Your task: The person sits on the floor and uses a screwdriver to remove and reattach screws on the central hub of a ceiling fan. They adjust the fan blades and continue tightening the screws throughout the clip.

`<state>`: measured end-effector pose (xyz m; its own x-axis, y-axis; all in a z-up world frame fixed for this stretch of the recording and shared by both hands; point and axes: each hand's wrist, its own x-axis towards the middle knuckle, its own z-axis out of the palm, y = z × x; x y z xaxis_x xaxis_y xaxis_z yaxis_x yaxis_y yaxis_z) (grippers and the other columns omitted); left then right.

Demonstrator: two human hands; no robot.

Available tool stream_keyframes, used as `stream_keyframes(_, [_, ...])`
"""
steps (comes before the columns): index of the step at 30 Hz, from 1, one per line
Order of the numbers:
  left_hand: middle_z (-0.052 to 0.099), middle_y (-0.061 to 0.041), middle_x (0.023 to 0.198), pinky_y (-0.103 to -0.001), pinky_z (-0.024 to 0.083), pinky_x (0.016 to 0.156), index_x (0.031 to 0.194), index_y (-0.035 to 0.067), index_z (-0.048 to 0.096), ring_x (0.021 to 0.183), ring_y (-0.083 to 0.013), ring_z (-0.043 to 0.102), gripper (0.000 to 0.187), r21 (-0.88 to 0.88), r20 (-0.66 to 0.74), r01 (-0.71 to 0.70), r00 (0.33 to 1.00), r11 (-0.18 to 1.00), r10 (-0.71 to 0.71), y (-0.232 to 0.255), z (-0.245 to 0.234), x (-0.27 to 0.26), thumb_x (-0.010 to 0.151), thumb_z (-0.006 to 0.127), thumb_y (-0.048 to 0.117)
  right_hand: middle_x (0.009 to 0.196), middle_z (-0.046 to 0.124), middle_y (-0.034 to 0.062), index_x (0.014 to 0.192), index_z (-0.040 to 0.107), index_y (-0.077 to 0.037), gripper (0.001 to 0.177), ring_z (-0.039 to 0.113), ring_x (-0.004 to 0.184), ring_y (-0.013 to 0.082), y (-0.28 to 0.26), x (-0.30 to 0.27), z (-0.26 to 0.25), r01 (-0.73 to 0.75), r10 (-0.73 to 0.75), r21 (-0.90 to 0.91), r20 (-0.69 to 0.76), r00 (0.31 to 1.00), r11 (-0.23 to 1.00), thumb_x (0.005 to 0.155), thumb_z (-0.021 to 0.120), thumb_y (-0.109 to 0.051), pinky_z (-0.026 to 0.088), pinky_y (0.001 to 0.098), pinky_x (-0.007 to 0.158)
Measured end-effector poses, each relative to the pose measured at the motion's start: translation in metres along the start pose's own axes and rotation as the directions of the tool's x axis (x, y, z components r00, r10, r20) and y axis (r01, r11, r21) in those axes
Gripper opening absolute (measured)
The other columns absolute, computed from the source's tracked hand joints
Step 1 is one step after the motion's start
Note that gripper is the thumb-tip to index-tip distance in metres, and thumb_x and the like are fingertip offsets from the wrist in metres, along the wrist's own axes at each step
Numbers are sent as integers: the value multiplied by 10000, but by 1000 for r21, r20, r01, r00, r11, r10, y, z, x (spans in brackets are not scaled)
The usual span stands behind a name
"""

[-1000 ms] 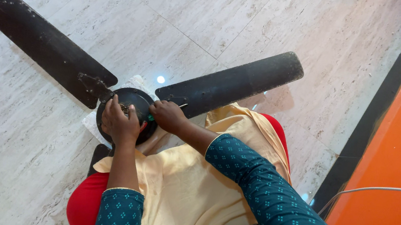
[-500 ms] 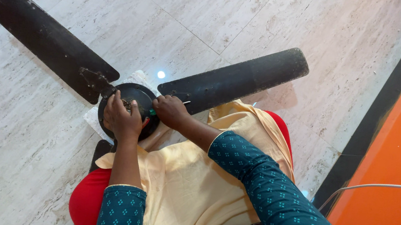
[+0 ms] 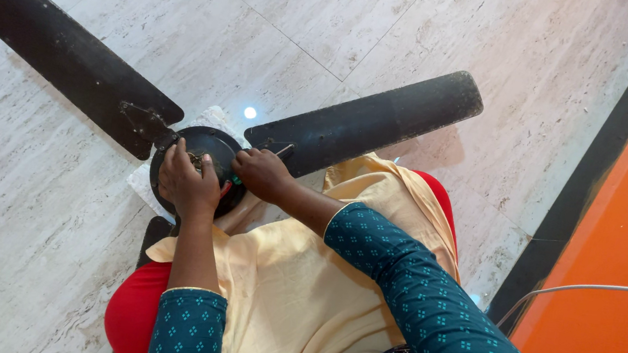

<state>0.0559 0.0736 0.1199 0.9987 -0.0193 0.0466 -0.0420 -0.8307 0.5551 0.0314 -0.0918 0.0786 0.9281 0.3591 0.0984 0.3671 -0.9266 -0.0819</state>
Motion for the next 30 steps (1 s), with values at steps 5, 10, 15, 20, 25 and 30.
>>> stream_keyframes(5, [398, -116, 1595, -586, 216, 1170, 1552, 142, 425, 1469, -380, 317, 635, 1, 11, 6, 1000, 1000, -6, -1, 0, 0, 989, 550, 407, 1033, 678, 77, 1037, 661, -107, 198, 694, 995, 257, 4, -1, -2, 38, -37, 30, -33, 999, 999, 843, 686, -137, 563, 389, 797])
stream_keyframes(10, [379, -127, 1602, -590, 205, 1173, 1558, 132, 416, 1477, -379, 296, 638, -2, 12, -6, 1000, 1000, 6, -3, 1, 1, 995, 545, 402, 1038, 692, 97, 1012, 666, -84, 164, 709, 950, 250, 1, -1, 0, -12, 12, 0, -4, 1000, 1000, 855, 681, -129, 575, 385, 789])
stream_keyframes(15, [368, -138, 1609, -583, 216, 1178, 1564, 128, 407, 1483, -386, 285, 639, -21, 24, -11, 1000, 1000, 11, -5, 2, 1, 1001, 538, 400, 999, 696, 103, 1012, 667, -78, 157, 713, 916, 253, -4, -1, 1, -112, 112, 11, 42, 993, 994, 873, 681, -149, 581, 381, 750])
stream_keyframes(20, [368, -136, 1607, -586, 217, 1176, 1565, 127, 404, 1483, -388, 282, 646, -25, 27, -6, 1000, 1000, 6, -3, 1, 0, 993, 539, 396, 1006, 688, 99, 1031, 664, -73, 178, 711, 914, 250, -6, -2, -1, -141, 141, 3, 53, 989, 990, 871, 690, -149, 590, 356, 707])
stream_keyframes(25, [368, -129, 1609, -594, 205, 1177, 1562, 133, 405, 1489, -379, 282, 645, -7, 41, 12, 999, 1000, -12, -1, -1, 1, 992, 543, 402, 1037, 681, 86, 1082, 665, -67, 246, 712, 915, 225, -3, -1, -4, -128, 127, 15, 59, 990, 992, 850, 706, -136, 600, 325, 700])
stream_keyframes(30, [367, -135, 1611, -594, 209, 1173, 1561, 129, 411, 1481, -385, 286, 647, -14, 25, -5, 1000, 1000, 5, -4, 1, 0, 991, 545, 405, 1034, 685, 69, 1028, 689, -116, 201, 713, 939, 232, -4, -2, -2, -117, 117, 41, 14, 993, 992, 829, 712, -128, 594, 344, 710])
